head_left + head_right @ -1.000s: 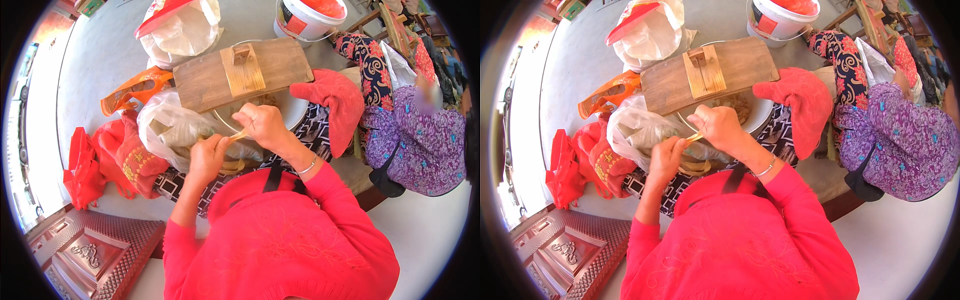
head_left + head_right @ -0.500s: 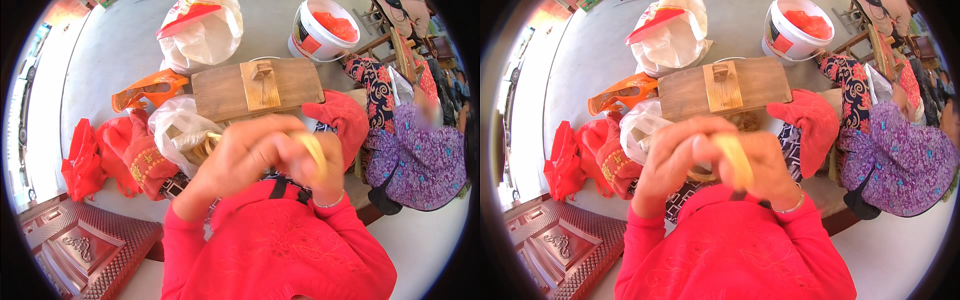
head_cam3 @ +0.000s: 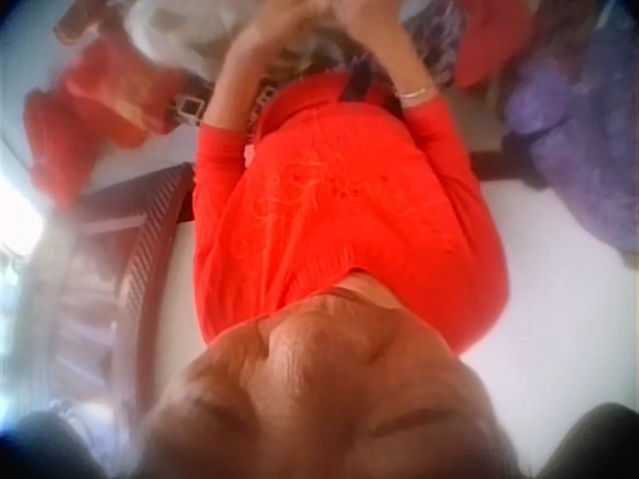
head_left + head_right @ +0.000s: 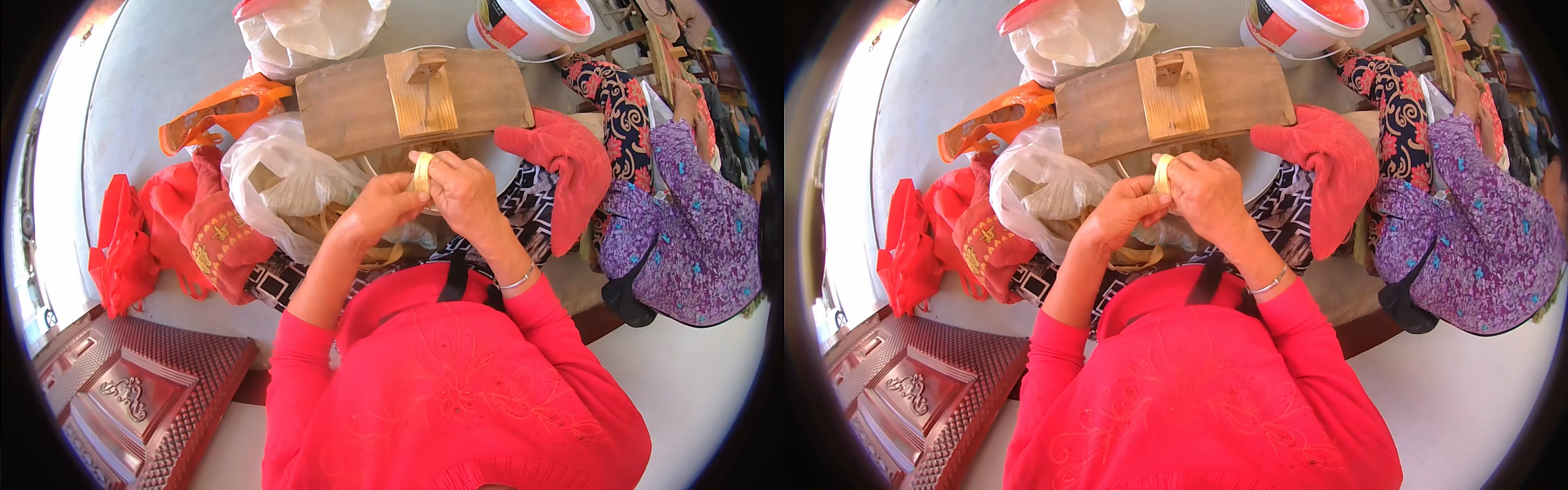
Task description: The person shapes strips of yellow dough using a wooden tool with a slot and places the finished pieces into a bowl.
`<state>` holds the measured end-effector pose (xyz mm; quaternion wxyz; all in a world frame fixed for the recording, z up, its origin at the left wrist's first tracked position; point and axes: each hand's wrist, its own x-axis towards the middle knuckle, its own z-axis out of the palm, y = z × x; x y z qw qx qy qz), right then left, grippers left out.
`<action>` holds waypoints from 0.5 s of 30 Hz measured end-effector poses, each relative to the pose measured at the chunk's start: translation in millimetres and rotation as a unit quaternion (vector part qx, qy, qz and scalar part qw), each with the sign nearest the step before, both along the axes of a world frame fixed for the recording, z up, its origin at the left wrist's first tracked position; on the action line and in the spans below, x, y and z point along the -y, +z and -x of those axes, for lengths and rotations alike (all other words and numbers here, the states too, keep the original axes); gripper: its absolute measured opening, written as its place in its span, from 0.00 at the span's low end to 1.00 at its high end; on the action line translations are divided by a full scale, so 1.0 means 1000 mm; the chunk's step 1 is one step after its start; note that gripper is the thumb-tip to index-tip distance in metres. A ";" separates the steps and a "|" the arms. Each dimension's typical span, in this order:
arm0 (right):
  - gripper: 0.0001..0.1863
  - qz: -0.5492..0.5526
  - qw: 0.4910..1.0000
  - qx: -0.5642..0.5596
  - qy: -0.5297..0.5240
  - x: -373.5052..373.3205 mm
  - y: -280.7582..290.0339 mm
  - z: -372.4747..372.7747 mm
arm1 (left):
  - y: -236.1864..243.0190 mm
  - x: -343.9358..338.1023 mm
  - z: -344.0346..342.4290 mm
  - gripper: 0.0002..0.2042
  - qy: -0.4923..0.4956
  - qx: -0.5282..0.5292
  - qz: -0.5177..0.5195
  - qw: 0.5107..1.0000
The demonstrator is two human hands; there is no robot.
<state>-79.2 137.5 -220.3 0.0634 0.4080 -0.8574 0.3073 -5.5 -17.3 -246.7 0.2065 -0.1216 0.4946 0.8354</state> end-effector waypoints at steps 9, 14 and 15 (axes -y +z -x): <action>0.11 0.049 0.941 0.334 -0.020 -0.013 -0.026 -0.008 | 0.010 -0.019 -0.013 0.03 0.052 -0.213 0.616 0.757; 0.19 0.143 0.794 0.591 -0.017 -0.023 -0.044 -0.015 | 0.004 -0.031 -0.015 0.10 0.164 -0.374 0.687 0.601; 0.19 0.155 0.771 0.617 -0.017 -0.023 -0.041 -0.015 | -0.001 -0.032 -0.015 0.12 0.210 -0.396 0.674 0.588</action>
